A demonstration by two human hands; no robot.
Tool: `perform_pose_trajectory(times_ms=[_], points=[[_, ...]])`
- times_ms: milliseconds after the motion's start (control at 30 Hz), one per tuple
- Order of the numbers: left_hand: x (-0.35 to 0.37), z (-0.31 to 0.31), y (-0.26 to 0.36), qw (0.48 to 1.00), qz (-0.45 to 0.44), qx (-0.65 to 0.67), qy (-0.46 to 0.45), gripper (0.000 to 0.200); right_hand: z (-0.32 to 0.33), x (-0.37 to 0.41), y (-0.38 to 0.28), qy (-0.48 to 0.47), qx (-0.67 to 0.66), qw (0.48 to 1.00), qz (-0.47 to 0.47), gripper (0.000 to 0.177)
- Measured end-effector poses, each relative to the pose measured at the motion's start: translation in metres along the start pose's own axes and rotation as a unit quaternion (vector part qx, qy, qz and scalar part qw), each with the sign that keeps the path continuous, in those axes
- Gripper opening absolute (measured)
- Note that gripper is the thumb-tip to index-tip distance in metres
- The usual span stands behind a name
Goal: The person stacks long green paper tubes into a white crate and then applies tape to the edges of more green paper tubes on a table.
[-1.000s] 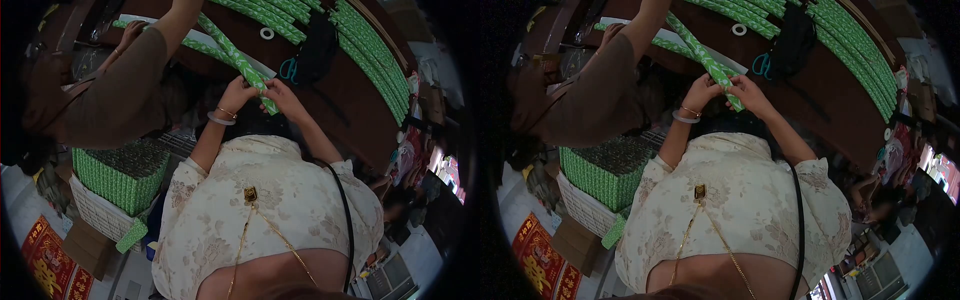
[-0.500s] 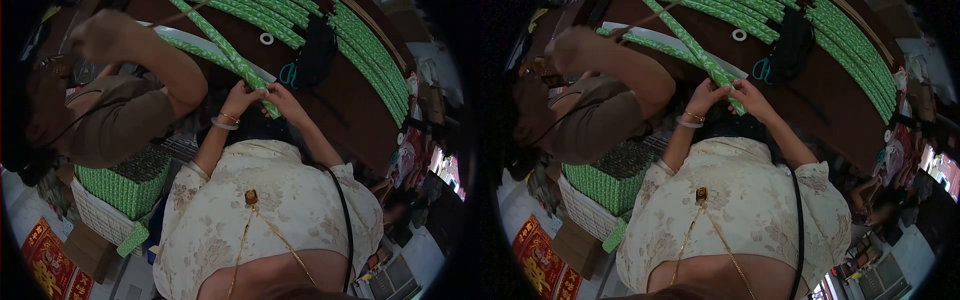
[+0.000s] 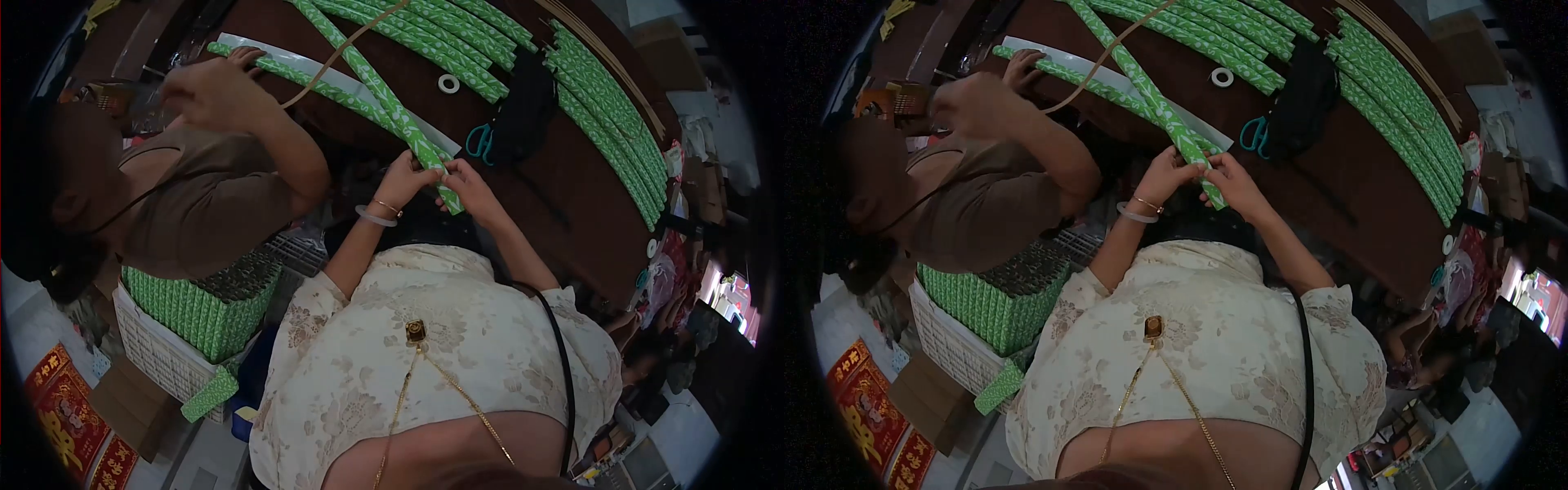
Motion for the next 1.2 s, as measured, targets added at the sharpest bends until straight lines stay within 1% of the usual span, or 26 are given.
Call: perform_pose_trajectory(times_ms=[200, 267, 300, 400, 500, 533, 567, 600, 633, 667, 700, 733, 767, 800, 867, 900, 967, 1000, 1067, 1100, 1133, 1167, 1200], points=[[0.000, 0.003, 0.001, 0.999, -0.003, 0.007, -0.037, 0.039, -0.003, 0.000, 0.000, 0.004, 0.026, 1.000, 0.006, 0.022], [0.001, 0.004, 0.001, 0.997, -0.021, 0.025, -0.076, 0.039, -0.003, 0.000, 0.003, 0.027, 0.028, 0.999, 0.007, 0.022], [0.000, 0.004, 0.000, 0.996, -0.024, 0.024, -0.077, 0.039, -0.005, 0.001, 0.004, 0.027, 0.029, 0.999, 0.010, 0.022], [-0.004, 0.003, 0.000, 0.993, -0.036, 0.049, -0.102, 0.042, -0.009, 0.000, 0.006, 0.071, 0.121, 0.987, 0.077, 0.022], [-0.008, 0.002, 0.003, 0.987, -0.056, 0.065, -0.134, 0.043, -0.003, -0.003, 0.003, 0.066, 0.127, 0.982, 0.123, 0.026], [-0.009, 0.004, 0.004, 0.983, -0.075, 0.061, -0.158, 0.055, 0.003, -0.009, 0.006, 0.069, 0.130, 0.981, 0.129, 0.026], [-0.009, 0.005, 0.003, 0.982, -0.079, 0.058, -0.161, 0.055, 0.014, -0.018, 0.010, 0.071, 0.155, 0.964, 0.202, 0.026], [-0.002, 0.002, 0.007, 0.985, -0.113, -0.004, -0.131, 0.061, 0.024, -0.026, 0.009, 0.073, 0.180, 0.943, 0.272, 0.026], [0.003, 0.002, 0.009, 0.982, -0.146, -0.064, -0.098, 0.068, 0.030, -0.027, -0.012, 0.082, 0.188, 0.961, 0.188, 0.026], [0.002, 0.006, 0.007, 0.979, -0.138, -0.114, -0.098, 0.070, 0.043, -0.037, -0.019, 0.077, 0.205, 0.956, 0.198, 0.026], [0.003, 0.009, 0.005, 0.978, -0.141, -0.116, -0.100, 0.070, 0.057, -0.051, -0.026, 0.073, 0.221, 0.950, 0.207, 0.026], [0.005, 0.012, 0.000, 0.985, -0.097, -0.113, -0.086, 0.066, 0.071, -0.064, -0.034, 0.069, 0.240, 0.945, 0.214, 0.030], [0.007, 0.014, -0.004, 0.990, -0.052, -0.109, -0.071, 0.062, 0.088, -0.081, -0.041, 0.070, 0.279, 0.935, 0.207, 0.033], [0.011, 0.017, -0.008, 0.990, -0.054, -0.112, -0.073, 0.062, 0.107, -0.099, -0.045, 0.072, 0.317, 0.924, 0.200, 0.037], [0.021, 0.021, -0.017, 0.989, -0.041, -0.135, -0.041, 0.051, 0.152, -0.142, -0.046, 0.041, 0.377, 0.877, 0.296, 0.038], [0.027, 0.024, -0.022, 0.989, -0.042, -0.135, -0.041, 0.051, 0.174, -0.160, -0.041, 0.041, 0.377, 0.876, 0.297, 0.038], [0.041, 0.031, -0.032, 0.993, -0.006, -0.109, -0.053, 0.049, 0.202, -0.187, -0.033, 0.057, 0.524, 0.811, 0.255, 0.033], [0.048, 0.034, -0.037, 0.993, -0.008, -0.108, -0.048, 0.049, 0.202, -0.191, -0.033, 0.053, 0.524, 0.810, 0.258, 0.033], [0.066, 0.042, -0.049, 0.992, 0.029, -0.121, -0.037, 0.049, 0.196, -0.196, -0.032, 0.109, 0.564, 0.781, 0.245, 0.031], [0.072, 0.048, -0.061, 0.990, 0.036, -0.131, -0.027, 0.048, 0.190, -0.195, -0.031, 0.099, 0.564, 0.782, 0.246, 0.031], [0.079, 0.053, -0.068, 0.992, 0.036, -0.122, -0.016, 0.048, 0.184, -0.193, -0.033, 0.130, 0.577, 0.774, 0.225, 0.030], [0.087, 0.058, -0.075, 0.992, 0.057, -0.109, -0.002, 0.049, 0.177, -0.191, -0.034, 0.157, 0.590, 0.765, 0.207, 0.030], [0.095, 0.062, -0.083, 0.993, 0.077, -0.093, 0.015, 0.049, 0.168, -0.186, -0.035, 0.187, 0.631, 0.721, 0.218, 0.029]])
Point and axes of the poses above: each hand's wrist, its own x-axis away from the middle knuckle, its own z-axis out of the back of the hand, y = z × x, the point moved 1 cm from there along -x, towards the middle knuckle, and after that the axes turned 13 degrees about z, right-handed, at the moved point
